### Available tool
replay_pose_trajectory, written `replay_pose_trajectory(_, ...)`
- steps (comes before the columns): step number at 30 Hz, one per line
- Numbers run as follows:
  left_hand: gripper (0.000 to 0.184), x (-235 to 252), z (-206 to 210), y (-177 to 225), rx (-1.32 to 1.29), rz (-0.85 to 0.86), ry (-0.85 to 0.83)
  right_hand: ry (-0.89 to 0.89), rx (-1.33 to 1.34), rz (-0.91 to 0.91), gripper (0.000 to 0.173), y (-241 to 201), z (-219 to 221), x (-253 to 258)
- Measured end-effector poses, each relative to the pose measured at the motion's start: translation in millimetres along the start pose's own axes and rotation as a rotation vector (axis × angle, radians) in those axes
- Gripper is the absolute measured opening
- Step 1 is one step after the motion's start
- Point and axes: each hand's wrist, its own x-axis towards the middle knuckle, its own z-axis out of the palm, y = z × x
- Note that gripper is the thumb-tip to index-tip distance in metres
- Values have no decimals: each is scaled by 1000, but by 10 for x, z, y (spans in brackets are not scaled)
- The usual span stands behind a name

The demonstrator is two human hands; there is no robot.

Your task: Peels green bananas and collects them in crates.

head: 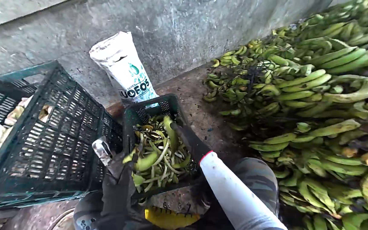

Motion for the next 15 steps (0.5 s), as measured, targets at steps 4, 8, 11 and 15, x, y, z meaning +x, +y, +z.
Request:
replay_pose_trajectory(4,47,129,121,125,-175,235,-16,-319,230,-17,51,38,432,-356)
replay_pose_trajectory(8,46,110,317,92,-231,178,-64,-366,838,99,37,7,733,-452)
replay_pose_trajectory(11,46,75,396,28,-260,59,-52,-294,1034,40,39,54,685,-282)
replay_pose_trajectory(15,50,40,286,-64,-78,-107,-35,83,706,-12,41,-19,269,-45)
